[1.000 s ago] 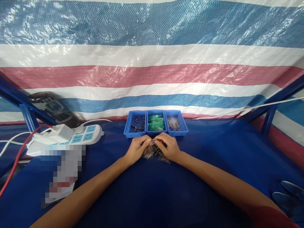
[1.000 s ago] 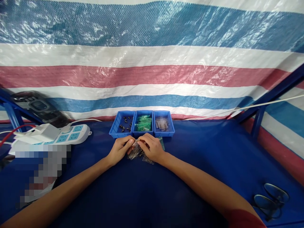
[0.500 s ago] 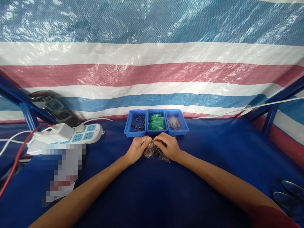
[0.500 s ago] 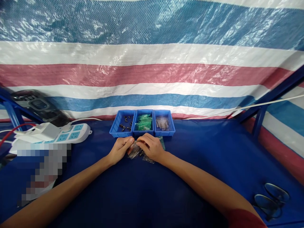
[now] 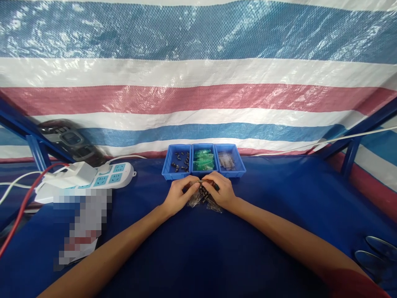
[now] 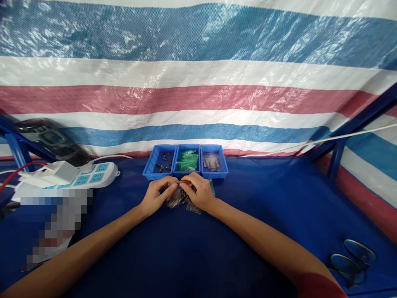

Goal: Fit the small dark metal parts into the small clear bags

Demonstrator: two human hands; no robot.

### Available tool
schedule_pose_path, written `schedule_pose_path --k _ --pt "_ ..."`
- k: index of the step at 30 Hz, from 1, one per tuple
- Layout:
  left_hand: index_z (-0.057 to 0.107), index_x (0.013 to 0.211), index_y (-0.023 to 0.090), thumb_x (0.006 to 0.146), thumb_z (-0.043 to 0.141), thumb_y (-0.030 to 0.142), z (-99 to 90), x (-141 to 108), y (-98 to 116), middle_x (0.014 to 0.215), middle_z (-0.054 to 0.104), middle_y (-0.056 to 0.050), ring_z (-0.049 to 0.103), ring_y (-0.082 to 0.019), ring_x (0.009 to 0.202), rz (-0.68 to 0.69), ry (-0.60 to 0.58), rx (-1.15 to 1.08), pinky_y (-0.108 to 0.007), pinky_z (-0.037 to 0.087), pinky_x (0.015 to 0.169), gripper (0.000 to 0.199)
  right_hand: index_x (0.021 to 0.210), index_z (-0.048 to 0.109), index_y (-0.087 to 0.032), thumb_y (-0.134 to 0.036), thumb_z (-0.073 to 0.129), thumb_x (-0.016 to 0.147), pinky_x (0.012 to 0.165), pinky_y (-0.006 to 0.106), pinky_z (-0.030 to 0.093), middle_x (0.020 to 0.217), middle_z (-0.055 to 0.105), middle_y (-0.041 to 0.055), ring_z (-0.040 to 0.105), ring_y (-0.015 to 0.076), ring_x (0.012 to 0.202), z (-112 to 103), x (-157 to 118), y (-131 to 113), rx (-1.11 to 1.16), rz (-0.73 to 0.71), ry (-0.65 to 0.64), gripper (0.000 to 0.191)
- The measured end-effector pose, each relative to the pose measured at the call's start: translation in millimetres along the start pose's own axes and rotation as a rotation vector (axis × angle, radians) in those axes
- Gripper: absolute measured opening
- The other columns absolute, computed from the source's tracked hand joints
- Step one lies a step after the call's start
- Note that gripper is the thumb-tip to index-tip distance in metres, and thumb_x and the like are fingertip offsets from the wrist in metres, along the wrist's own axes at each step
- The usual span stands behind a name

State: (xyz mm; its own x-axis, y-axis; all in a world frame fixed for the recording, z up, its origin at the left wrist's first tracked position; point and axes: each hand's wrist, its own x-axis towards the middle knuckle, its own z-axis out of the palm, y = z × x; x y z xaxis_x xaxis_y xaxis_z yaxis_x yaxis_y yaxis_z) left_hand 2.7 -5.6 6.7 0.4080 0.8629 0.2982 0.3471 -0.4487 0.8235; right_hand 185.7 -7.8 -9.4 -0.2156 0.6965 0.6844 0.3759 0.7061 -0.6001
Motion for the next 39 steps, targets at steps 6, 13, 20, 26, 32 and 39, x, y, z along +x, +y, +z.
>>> schedule_pose_path --k 6,13,20,26,32,39 --pt "0.064 0.092 0.014 0.088 0.052 0.037 -0.1 0.4 0.9 0.063 0.057 0.001 0.051 -0.01 0.054 0.01 0.017 -0.002 -0.02 0.041 0.052 0.027 0.09 0.059 -0.017 -0.029 0.048 0.092 0.057 0.025 0.047 0.077 0.059 0.0047 0.056 0.0137 0.063 -0.8 -0.1 0.9 0.011 -0.007 0.0 0.016" --pt "0.064 0.089 0.014 0.09 0.049 0.035 -2.9 -0.7 -1.1 0.062 0.057 0.001 0.051 -0.009 0.052 0.032 -0.004 -0.02 -0.022 0.042 0.056 0.026 0.085 0.059 -0.017 -0.031 0.049 0.092 0.054 0.025 0.046 0.075 0.057 0.0038 0.053 0.0125 0.06 0.6 -0.3 1.8 0.019 0.004 -0.028 0.019" --pt "0.061 0.091 0.015 0.093 0.044 0.033 -2.7 -0.2 -1.6 0.063 0.057 0.002 0.049 -0.007 0.048 0.03 -0.033 -0.029 -0.021 0.042 0.054 0.025 0.083 0.059 -0.017 -0.03 0.049 0.092 0.055 0.025 0.046 0.074 0.058 0.0039 0.053 0.0128 0.061 0.3 0.7 1.2 0.019 0.004 -0.009 0.019" --pt "0.061 0.09 0.015 0.091 0.046 0.035 -3.1 0.6 3.1 0.068 0.06 0.0 0.054 -0.01 0.055 0.028 -0.016 0.028 -0.02 0.044 0.054 0.024 0.085 0.059 -0.017 -0.029 0.051 0.091 0.054 0.025 0.046 0.075 0.058 0.0041 0.054 0.0129 0.062 0.4 0.4 1.0 0.035 -0.014 -0.006 0.016" --pt "0.061 0.093 0.016 0.091 0.047 0.03 -2.9 -1.5 4.6 0.071 0.062 0.0 0.058 -0.011 0.061 0.087 -0.008 0.124 -0.02 0.044 0.057 0.021 0.085 0.06 -0.018 -0.029 0.049 0.092 0.055 0.025 0.047 0.075 0.058 0.0043 0.054 0.013 0.062 -1.2 -0.1 0.1 0.034 -0.021 -0.03 0.016" --pt "0.061 0.092 0.016 0.089 0.049 0.024 -2.1 -2.5 -0.2 0.072 0.064 -0.001 0.06 -0.011 0.062 0.213 0.027 0.211 -0.021 0.045 0.06 0.015 0.084 0.061 -0.018 -0.028 0.051 0.091 0.059 0.027 0.047 0.075 0.059 0.0047 0.056 0.0145 0.066 -1.5 -1.2 0.2 0.063 -0.046 -0.064 0.015"
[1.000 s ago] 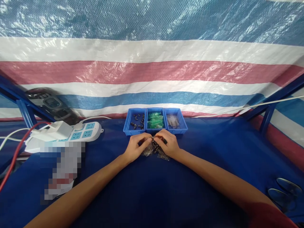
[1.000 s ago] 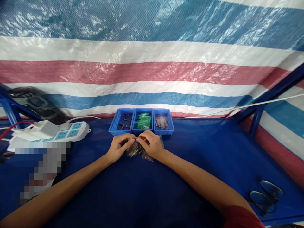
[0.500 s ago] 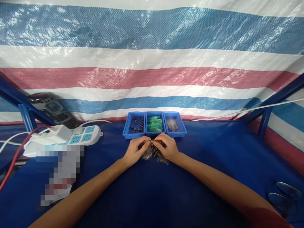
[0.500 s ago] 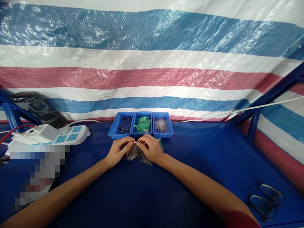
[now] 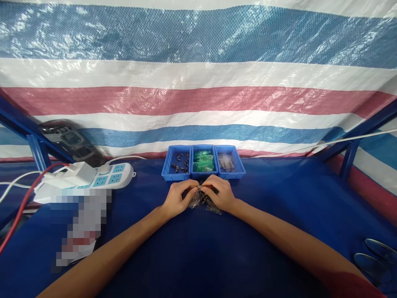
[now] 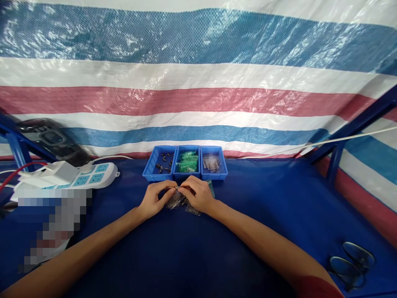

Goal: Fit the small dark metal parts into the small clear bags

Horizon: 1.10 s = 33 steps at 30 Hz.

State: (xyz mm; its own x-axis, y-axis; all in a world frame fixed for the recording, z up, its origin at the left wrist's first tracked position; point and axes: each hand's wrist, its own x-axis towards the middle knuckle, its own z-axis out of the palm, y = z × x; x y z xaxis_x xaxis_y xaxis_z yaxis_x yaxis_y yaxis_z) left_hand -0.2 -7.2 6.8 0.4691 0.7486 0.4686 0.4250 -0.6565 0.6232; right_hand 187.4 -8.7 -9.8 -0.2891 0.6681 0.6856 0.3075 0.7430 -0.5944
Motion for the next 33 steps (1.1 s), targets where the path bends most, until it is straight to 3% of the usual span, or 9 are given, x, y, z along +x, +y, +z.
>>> schedule_pose_path --k 8,33 --pt "0.061 0.095 0.016 0.088 0.048 0.02 2.5 -3.6 -2.8 0.079 0.069 -0.004 0.065 -0.014 0.068 0.139 0.067 0.088 -0.022 0.05 0.063 0.015 0.079 0.059 -0.017 -0.028 0.046 0.093 0.059 0.025 0.043 0.07 0.057 0.0031 0.054 0.0131 0.063 -2.4 0.9 0.5 0.006 -0.015 -0.058 0.022" --pt "0.061 0.095 0.016 0.087 0.049 0.018 3.4 -4.9 -2.0 0.079 0.069 -0.003 0.065 -0.013 0.067 0.171 0.056 0.121 -0.022 0.05 0.062 0.014 0.076 0.057 -0.018 -0.029 0.04 0.096 0.056 0.024 0.04 0.066 0.054 0.0018 0.051 0.0122 0.059 -2.7 -0.3 0.1 -0.049 -0.038 -0.102 0.029"
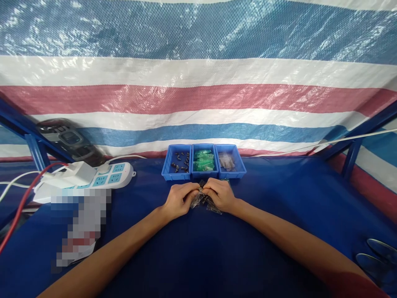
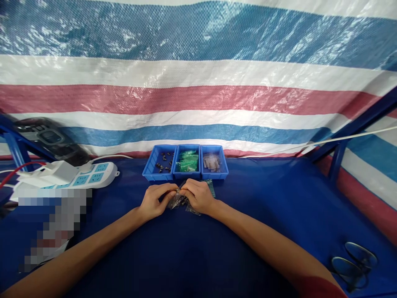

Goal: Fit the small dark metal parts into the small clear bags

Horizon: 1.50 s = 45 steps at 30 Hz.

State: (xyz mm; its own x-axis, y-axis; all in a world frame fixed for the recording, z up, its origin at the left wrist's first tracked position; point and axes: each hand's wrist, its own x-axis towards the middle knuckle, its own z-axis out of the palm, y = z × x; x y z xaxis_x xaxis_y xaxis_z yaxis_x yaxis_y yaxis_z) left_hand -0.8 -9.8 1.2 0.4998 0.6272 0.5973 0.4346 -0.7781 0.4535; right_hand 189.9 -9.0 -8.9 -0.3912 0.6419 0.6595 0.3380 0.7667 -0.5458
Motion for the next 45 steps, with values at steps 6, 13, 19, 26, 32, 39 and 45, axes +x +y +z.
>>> schedule_pose_path --k 6,13,19,26,32,39,45 --pt "0.061 0.095 0.016 0.087 0.048 0.019 0.5 -0.9 -0.4 0.079 0.069 -0.004 0.065 -0.013 0.067 -0.005 -0.008 -0.003 -0.023 0.05 0.063 0.015 0.075 0.056 -0.018 -0.027 0.039 0.096 0.055 0.024 0.039 0.066 0.054 0.0018 0.05 0.0123 0.058 -0.6 0.8 0.1 0.005 -0.008 -0.032 0.028" --pt "0.06 0.099 0.016 0.09 0.046 0.028 -4.5 3.1 4.6 0.079 0.067 -0.004 0.06 -0.013 0.066 -0.122 -0.044 -0.063 -0.023 0.048 0.063 0.02 0.078 0.058 -0.017 -0.027 0.041 0.095 0.058 0.025 0.042 0.068 0.055 0.0027 0.052 0.0132 0.061 1.2 0.7 -1.2 0.009 0.039 0.096 0.026" --pt "0.059 0.108 0.018 0.085 0.057 0.036 -4.4 4.7 5.2 0.088 0.066 -0.005 0.056 -0.01 0.057 -0.169 -0.01 -0.115 -0.022 0.048 0.056 0.029 0.077 0.057 -0.018 -0.026 0.041 0.095 0.057 0.026 0.043 0.067 0.055 0.0025 0.052 0.0132 0.06 0.8 1.6 -1.1 -0.006 0.064 0.164 0.025" --pt "0.062 0.102 0.018 0.083 0.06 0.037 -2.0 4.8 3.2 0.088 0.068 -0.006 0.062 -0.014 0.069 -0.157 0.015 -0.116 -0.024 0.05 0.062 0.027 0.075 0.057 -0.018 -0.027 0.04 0.095 0.057 0.026 0.043 0.066 0.054 0.0028 0.052 0.0138 0.06 2.2 1.7 0.9 -0.005 0.064 0.157 0.028" --pt "0.063 0.085 0.017 0.088 0.054 0.023 0.3 5.4 1.2 0.08 0.065 -0.003 0.061 -0.014 0.075 -0.113 0.064 -0.146 -0.024 0.049 0.07 0.011 0.083 0.058 -0.018 -0.029 0.039 0.095 0.06 0.027 0.045 0.073 0.058 0.0046 0.055 0.0147 0.065 0.4 0.3 -0.2 0.039 0.054 0.081 0.025" --pt "0.062 0.083 0.017 0.089 0.053 0.021 1.4 3.3 -2.2 0.077 0.064 -0.002 0.06 -0.013 0.072 -0.137 0.053 -0.166 -0.023 0.048 0.068 0.011 0.084 0.057 -0.018 -0.025 0.046 0.091 0.053 0.025 0.041 0.067 0.052 0.0018 0.049 0.0123 0.057 2.7 0.5 -0.5 0.011 0.027 0.069 0.015" --pt "0.063 0.085 0.017 0.088 0.055 0.025 0.4 1.8 -0.2 0.077 0.066 -0.002 0.061 -0.011 0.067 -0.185 0.077 -0.144 -0.022 0.049 0.065 0.012 0.083 0.056 -0.018 -0.025 0.047 0.089 0.051 0.024 0.04 0.066 0.05 0.0008 0.047 0.0116 0.055 3.3 0.3 -1.6 0.01 -0.005 0.024 0.014"
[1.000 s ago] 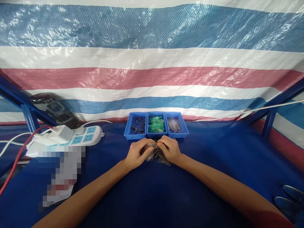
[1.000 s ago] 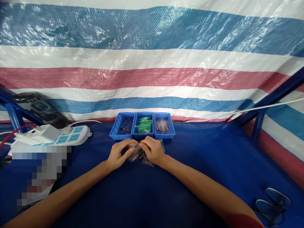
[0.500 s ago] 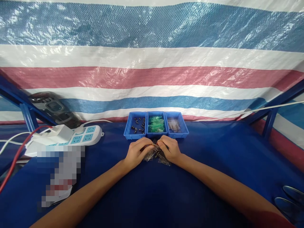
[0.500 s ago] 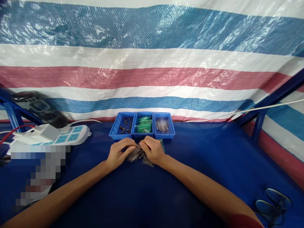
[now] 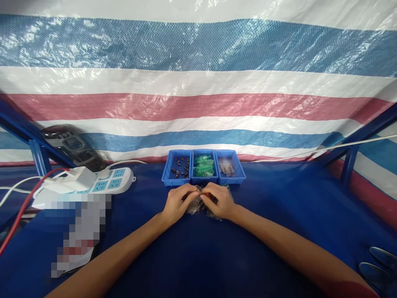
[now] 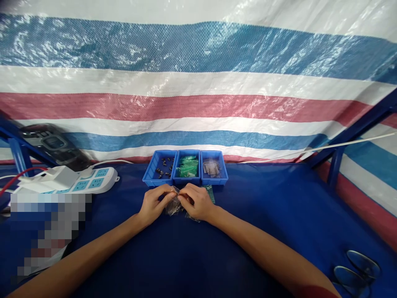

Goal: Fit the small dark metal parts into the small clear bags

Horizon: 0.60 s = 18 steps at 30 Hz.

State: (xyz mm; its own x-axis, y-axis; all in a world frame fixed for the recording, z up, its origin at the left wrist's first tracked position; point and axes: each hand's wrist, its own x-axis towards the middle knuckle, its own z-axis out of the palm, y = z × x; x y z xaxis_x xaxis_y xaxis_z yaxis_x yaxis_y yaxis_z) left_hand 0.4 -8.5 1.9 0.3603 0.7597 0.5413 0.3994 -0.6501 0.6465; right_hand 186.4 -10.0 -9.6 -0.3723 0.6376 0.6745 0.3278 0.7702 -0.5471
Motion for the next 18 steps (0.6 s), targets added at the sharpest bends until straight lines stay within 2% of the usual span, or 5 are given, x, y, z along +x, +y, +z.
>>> schedule_pose_path --k 7,13,18 --pt "0.063 0.095 0.017 0.084 0.06 0.029 1.9 -0.3 1.0 0.077 0.067 -0.001 0.06 -0.011 0.061 -0.086 -0.031 -0.004 -0.02 0.048 0.058 0.017 0.079 0.056 -0.018 -0.024 0.046 0.088 0.05 0.024 0.039 0.063 0.051 0.0003 0.047 0.0117 0.055 2.3 0.1 0.9 -0.044 0.026 0.136 0.015" --pt "0.062 0.082 0.016 0.085 0.059 0.028 1.6 1.2 4.1 0.066 0.06 0.001 0.052 -0.009 0.054 -0.069 -0.023 0.016 -0.02 0.042 0.053 0.013 0.077 0.056 -0.018 -0.026 0.047 0.088 0.05 0.024 0.04 0.062 0.051 0.0003 0.047 0.0117 0.053 1.8 0.7 -0.3 -0.055 0.037 0.154 0.016" --pt "0.057 0.072 0.015 0.087 0.055 0.027 1.3 1.3 0.4 0.062 0.055 0.002 0.05 -0.008 0.054 -0.036 -0.013 -0.001 -0.02 0.04 0.054 0.019 0.076 0.055 -0.018 -0.024 0.048 0.087 0.051 0.024 0.039 0.062 0.05 -0.0003 0.047 0.0113 0.053 -0.3 1.7 -2.1 -0.026 0.062 0.166 0.015"
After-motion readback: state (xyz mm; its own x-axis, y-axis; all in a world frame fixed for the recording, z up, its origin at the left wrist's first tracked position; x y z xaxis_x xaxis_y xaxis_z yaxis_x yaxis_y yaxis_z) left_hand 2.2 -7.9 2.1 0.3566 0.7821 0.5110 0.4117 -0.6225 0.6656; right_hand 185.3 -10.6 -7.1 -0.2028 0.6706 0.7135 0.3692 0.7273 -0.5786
